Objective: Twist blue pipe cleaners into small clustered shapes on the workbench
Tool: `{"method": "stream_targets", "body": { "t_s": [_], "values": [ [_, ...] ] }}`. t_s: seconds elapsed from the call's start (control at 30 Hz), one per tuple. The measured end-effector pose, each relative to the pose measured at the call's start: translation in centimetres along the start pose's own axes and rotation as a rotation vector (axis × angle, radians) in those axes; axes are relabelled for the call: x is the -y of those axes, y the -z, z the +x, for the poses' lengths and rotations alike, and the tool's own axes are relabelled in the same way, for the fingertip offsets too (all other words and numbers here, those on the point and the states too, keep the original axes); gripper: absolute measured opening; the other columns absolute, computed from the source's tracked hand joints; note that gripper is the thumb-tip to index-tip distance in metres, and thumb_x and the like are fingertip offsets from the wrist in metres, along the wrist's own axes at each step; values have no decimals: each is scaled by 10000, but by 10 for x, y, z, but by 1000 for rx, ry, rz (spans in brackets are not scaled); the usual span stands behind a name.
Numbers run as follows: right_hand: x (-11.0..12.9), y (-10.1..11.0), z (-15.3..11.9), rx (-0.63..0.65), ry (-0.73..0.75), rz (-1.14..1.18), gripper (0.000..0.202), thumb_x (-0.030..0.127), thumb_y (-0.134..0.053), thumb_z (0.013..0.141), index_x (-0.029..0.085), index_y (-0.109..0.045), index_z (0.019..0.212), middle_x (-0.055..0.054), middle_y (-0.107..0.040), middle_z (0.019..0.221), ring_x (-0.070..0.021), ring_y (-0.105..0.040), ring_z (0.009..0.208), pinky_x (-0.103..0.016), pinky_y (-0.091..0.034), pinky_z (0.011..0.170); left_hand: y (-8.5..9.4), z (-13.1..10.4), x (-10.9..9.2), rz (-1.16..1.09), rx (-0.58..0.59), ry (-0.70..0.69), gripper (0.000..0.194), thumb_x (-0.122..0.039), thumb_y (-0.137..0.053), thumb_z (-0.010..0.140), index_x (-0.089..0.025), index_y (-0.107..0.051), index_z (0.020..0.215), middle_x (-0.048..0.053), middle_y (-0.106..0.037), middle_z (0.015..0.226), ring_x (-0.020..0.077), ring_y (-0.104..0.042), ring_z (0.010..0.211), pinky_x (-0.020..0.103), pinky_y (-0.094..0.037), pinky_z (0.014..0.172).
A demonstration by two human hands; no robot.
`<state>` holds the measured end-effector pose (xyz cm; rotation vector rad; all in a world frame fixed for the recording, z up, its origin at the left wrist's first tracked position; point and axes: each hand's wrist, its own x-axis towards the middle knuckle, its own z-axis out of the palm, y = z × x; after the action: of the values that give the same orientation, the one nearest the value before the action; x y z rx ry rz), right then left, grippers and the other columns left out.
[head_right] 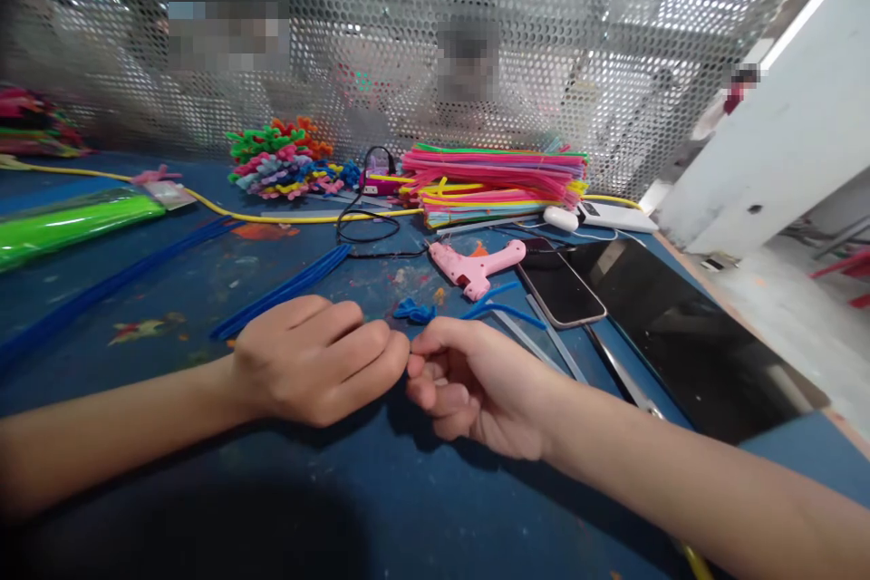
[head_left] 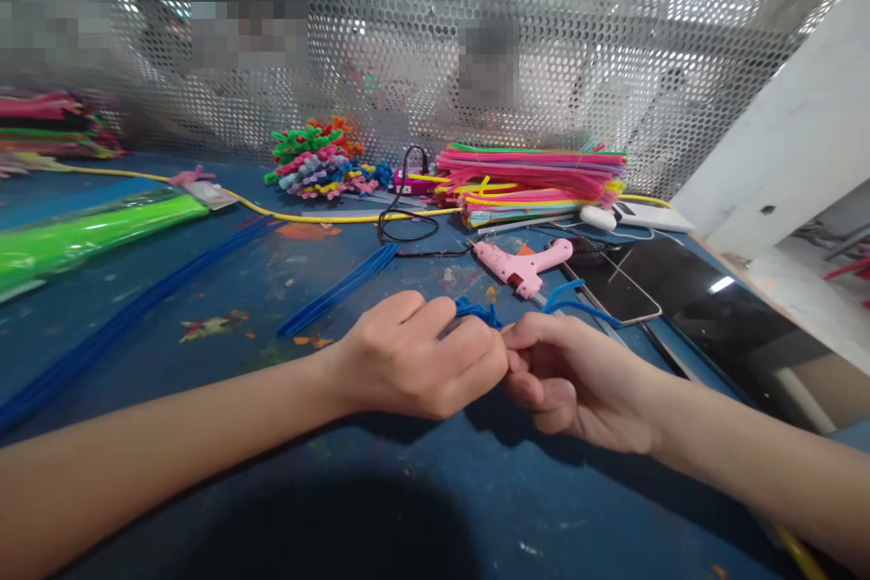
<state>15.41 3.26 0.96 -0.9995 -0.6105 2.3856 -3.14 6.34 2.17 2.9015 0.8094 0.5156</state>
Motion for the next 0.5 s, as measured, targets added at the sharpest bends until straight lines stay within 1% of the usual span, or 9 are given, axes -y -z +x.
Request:
{"method": "stream_targets", "body": {
  "t_s": [0.1,0.17,0.2,0.27,0.3,0.37,0.43,0.47,0.5],
  "values": [
    [0,-1,-1,27,-62,-30,158,204,-484,680,121,-503,547,27,-485,422,5,-192,323,-112,-144,332,4,0,-3,-88,4,6,196,-312,-511,820,-265,-641,681,24,-530,585,115,-296,471,287,-106,454],
    [-2,-3,-1,14,6,-81,154,207,-493,663,131,-490,529,45,-442,393,0,-180,318,-123,-134,325,6,0,-6,-114,-17,21,183,-293,-525,801,-251,-628,655,20,-516,573,110,-280,464,288,-102,452],
    [-3,-4,-1,-11,83,-123,159,210,-490,662,139,-483,521,51,-428,386,-5,-180,316,-132,-131,322,6,0,-8,-115,-35,26,178,-283,-532,787,-243,-618,636,16,-503,562,109,-272,464,290,-99,455],
    [-5,-7,-3,-102,295,-278,169,203,-479,672,150,-476,512,48,-435,402,-19,-224,324,-151,-154,325,7,2,-13,-125,-75,44,173,-265,-544,750,-219,-584,589,3,-462,535,104,-265,470,291,-102,465],
    [-6,-8,-5,-162,409,-413,174,193,-477,680,153,-480,511,42,-451,422,-29,-274,340,-160,-186,335,7,4,-16,-156,-91,69,178,-252,-538,735,-205,-560,565,-5,-438,522,100,-270,474,288,-113,470],
    [-7,-9,-11,-288,664,-801,199,170,-487,710,157,-496,512,32,-466,458,-51,-368,400,-180,-256,378,7,6,-22,-317,-66,176,206,-221,-497,724,-177,-505,523,-20,-400,506,88,-296,482,270,-152,475],
    [-6,-8,-18,-354,989,-1263,239,155,-489,758,163,-517,520,29,-459,471,-65,-393,441,-208,-290,421,8,9,-27,-623,67,355,215,-198,-446,713,-164,-466,501,-31,-367,481,80,-315,471,247,-184,465],
    [-6,-6,-21,-332,1183,-1483,259,148,-477,782,167,-528,529,29,-451,470,-69,-380,441,-224,-289,429,8,9,-29,-816,162,455,213,-200,-430,701,-164,-450,492,-38,-345,460,76,-303,448,238,-185,449],
    [-6,-5,-23,-274,1402,-1676,275,139,-466,794,171,-537,530,29,-441,461,-73,-363,433,-239,-281,427,8,9,-31,-1014,268,554,206,-210,-423,684,-166,-436,483,-47,-316,431,72,-272,416,234,-173,429]
  ]
}}
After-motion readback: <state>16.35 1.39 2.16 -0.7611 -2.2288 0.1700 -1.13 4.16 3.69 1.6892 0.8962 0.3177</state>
